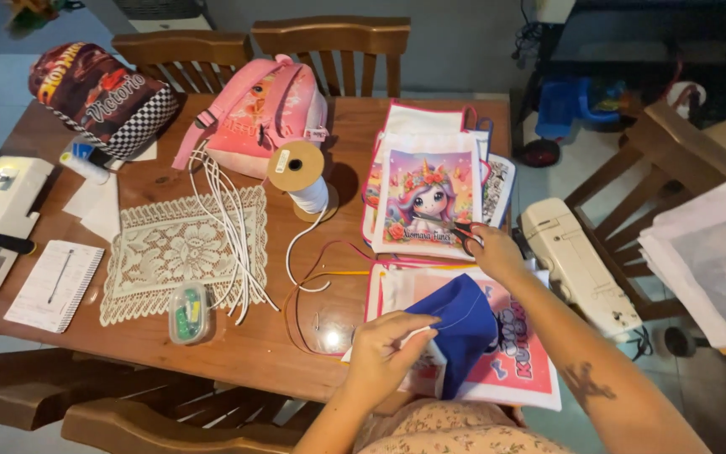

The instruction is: Trimming fabric and inserting a drawstring into a small blue pouch at a workshop table.

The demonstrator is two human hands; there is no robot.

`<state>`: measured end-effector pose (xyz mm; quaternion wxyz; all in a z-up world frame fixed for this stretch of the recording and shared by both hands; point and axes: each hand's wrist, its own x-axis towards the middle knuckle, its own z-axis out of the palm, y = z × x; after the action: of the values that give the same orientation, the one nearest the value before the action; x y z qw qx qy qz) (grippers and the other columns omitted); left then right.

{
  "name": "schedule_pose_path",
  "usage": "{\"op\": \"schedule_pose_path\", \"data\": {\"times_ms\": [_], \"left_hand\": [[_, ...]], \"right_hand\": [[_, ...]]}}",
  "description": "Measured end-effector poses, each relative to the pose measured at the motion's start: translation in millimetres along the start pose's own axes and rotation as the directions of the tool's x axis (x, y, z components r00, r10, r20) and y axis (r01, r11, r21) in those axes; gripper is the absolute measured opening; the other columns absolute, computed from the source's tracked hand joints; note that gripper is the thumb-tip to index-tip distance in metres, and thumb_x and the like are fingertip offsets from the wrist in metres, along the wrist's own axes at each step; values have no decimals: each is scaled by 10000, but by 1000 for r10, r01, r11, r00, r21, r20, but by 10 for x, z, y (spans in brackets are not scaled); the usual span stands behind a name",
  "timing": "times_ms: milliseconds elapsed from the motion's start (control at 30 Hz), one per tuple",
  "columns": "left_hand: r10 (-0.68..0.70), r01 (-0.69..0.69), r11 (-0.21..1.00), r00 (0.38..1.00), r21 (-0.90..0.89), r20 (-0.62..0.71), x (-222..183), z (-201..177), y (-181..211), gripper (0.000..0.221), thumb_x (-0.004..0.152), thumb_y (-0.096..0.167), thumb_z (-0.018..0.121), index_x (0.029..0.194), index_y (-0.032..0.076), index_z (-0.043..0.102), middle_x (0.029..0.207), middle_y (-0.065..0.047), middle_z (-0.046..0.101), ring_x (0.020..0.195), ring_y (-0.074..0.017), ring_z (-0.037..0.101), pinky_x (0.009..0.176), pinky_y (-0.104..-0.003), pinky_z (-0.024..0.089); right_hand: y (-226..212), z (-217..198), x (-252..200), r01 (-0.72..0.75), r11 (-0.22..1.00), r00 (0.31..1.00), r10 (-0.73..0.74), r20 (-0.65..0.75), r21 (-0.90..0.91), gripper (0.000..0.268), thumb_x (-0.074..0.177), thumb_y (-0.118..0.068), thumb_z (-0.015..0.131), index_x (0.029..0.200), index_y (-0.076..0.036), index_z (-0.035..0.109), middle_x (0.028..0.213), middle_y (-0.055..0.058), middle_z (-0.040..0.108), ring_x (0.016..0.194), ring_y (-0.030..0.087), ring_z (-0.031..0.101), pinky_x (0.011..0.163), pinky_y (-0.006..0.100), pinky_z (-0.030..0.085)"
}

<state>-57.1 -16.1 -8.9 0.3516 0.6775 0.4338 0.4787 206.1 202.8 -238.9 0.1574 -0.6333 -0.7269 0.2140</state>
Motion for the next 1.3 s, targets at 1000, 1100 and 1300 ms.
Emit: {"op": "schedule_pose_path", "data": {"times_ms": [1000, 1100, 1300], "left_hand": [[38, -38, 999, 999, 10, -23, 312, -211, 717, 133, 747, 58, 696, 860, 105, 747, 708, -10, 626, 618, -136, 538, 571, -284, 418], [52, -51, 999, 997, 12, -56, 302, -185, 784, 134, 760, 35, 692, 855, 115, 743, 709, 5, 621, 623, -123, 534, 585, -271, 427], [13, -14, 1000, 992, -4, -123, 258, -151, 758, 126, 677, 53, 707, 790, 110, 699, 733, 2, 669, 635, -124, 572, 606, -273, 468]], "right_hand": [[-1436, -2572, -1897, 578, 743, 788, -616, -5, -338, 643, 671, -803, 778, 813, -194, 626, 672, -41, 663, 607, 276, 644, 614, 392, 521], [-1439, -2588, -1952, 590, 733, 770, -637, -35, -339, 604, 686, -758, 787, 828, -191, 634, 649, -43, 637, 564, 282, 611, 587, 383, 501], [-1413, -2594, -2008, 615, 672, 729, -684, -28, -411, 498, 749, -641, 742, 869, -178, 606, 660, -32, 581, 562, 261, 581, 576, 383, 482]]}}
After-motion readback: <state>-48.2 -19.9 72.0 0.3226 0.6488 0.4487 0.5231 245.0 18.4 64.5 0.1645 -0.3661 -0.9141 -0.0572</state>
